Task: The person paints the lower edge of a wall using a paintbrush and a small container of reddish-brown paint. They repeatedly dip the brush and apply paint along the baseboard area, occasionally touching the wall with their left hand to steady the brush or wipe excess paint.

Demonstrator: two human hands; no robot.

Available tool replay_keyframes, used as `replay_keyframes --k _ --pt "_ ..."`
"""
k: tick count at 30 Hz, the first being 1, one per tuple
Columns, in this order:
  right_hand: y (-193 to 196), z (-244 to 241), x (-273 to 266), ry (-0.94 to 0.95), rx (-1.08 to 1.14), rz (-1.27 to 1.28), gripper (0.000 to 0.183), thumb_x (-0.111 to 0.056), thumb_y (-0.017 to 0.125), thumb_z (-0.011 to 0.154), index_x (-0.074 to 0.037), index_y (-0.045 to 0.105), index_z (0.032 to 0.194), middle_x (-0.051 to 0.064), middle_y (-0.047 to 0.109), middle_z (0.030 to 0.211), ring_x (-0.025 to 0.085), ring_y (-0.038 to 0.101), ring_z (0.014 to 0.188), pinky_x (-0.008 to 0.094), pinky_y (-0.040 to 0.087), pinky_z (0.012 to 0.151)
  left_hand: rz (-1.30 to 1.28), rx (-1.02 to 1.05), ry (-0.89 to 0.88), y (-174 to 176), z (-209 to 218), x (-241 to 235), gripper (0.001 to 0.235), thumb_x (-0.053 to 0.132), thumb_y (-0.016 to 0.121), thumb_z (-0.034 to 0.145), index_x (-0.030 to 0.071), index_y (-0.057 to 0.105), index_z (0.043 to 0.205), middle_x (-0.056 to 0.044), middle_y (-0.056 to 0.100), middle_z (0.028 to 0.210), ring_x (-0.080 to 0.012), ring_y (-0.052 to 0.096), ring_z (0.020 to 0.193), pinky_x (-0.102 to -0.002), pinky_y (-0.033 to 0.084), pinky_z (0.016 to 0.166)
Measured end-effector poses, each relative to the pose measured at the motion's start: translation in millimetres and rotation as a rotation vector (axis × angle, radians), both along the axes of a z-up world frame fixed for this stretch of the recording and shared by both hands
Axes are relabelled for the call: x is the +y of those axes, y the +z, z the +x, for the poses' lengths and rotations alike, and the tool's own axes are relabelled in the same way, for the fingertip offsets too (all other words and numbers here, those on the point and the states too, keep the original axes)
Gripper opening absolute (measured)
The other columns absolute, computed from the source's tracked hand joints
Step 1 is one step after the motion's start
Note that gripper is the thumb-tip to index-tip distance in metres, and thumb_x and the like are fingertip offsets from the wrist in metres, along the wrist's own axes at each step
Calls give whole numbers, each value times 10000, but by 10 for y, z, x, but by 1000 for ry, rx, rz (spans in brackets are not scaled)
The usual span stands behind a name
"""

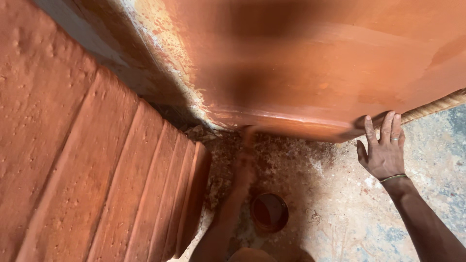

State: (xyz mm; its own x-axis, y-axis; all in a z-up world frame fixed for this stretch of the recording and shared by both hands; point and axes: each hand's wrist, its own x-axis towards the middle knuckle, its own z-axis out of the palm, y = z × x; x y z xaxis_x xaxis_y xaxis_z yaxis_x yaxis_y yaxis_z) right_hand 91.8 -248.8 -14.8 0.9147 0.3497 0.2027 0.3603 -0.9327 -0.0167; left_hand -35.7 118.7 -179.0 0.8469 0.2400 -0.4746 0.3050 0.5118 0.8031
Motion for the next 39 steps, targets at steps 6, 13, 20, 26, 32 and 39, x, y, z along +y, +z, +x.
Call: replay_keyframes --k 6,13,20,26,32,39 --pt "-39 13 -10 -7 11 20 777 -448 423 989 -174 182 1676 408 19 1674 539 14 1590 651 147 1261 55 90 462 -118 235 624 226 300 529 1052 171 595 1226 30 565 791 -108 455 556 -280 368 427" --pt "-25 40 1 -26 35 6 790 -467 402 969 -198 164 1673 397 -2 1670 522 -7 1582 634 119 1255 544 -411 210 -225 321 -157 407 273 453 1173 70 442 1526 -138 529 1174 -191 535 916 -373 494 698" --pt "16 21 26 -40 54 -7 813 -456 443 943 -204 172 1666 389 -13 1676 514 -21 1589 647 128 1236 26 -149 -381 -372 99 -180 387 253 540 1104 153 547 1477 96 603 931 -50 505 695 -250 468 606" --pt "0 -8 -15 -23 40 -5 808 -419 484 970 -191 208 1695 395 16 1686 527 13 1598 660 160 1254 -89 259 333 -577 172 635 245 412 549 1008 188 627 947 -29 388 562 -190 335 366 -314 252 325" --pt "-3 -13 10 -11 16 35 803 -411 501 953 -166 240 1671 398 31 1693 544 28 1599 661 174 1254 738 -25 535 -571 386 506 247 297 600 1110 68 689 1133 -58 666 790 -136 553 633 -282 448 537" --pt "-13 -14 -17 -21 16 9 802 -421 485 966 -163 244 1686 393 29 1702 538 24 1612 662 183 1259 74 -55 -232 45 117 9 324 309 486 1140 20 590 1038 3 448 550 -115 392 389 -303 342 378"
